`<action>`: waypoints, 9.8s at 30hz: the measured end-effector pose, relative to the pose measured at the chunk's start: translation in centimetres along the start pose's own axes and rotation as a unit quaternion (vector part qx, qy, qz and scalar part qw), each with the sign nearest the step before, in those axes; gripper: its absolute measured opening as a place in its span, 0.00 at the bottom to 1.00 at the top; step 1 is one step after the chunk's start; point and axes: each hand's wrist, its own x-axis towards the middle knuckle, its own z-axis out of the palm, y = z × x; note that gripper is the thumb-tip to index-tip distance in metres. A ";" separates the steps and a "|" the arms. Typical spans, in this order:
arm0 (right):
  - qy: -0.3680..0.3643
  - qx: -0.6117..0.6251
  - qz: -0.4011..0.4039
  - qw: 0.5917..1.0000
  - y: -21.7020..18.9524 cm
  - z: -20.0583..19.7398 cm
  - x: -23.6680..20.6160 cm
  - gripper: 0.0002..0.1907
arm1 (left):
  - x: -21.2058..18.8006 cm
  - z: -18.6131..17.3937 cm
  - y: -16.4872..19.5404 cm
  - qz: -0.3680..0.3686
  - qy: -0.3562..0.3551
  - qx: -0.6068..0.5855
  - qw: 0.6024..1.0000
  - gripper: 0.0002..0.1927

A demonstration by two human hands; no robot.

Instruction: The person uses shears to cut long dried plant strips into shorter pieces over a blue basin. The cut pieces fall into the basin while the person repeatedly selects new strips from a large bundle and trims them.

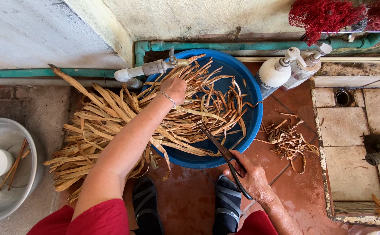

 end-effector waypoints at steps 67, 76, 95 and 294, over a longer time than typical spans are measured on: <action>-0.003 -0.050 -0.093 0.994 -9.4 1.1 7.6 0.37 | -4.5 -4.0 -3.9 0.156 0.072 -0.067 0.983 0.05; 0.005 -0.100 -0.143 0.985 -10.4 2.6 9.3 0.32 | -5.7 -4.4 -2.4 0.187 0.063 -0.123 0.973 0.05; -0.156 -0.026 0.007 0.987 -7.0 -0.1 5.1 0.24 | -6.7 5.5 -4.7 0.144 -0.102 -0.099 0.979 0.17; -0.003 0.317 -0.018 0.948 5.2 -1.2 -4.0 0.38 | -7.2 9.1 9.1 0.310 0.091 -0.577 0.750 0.06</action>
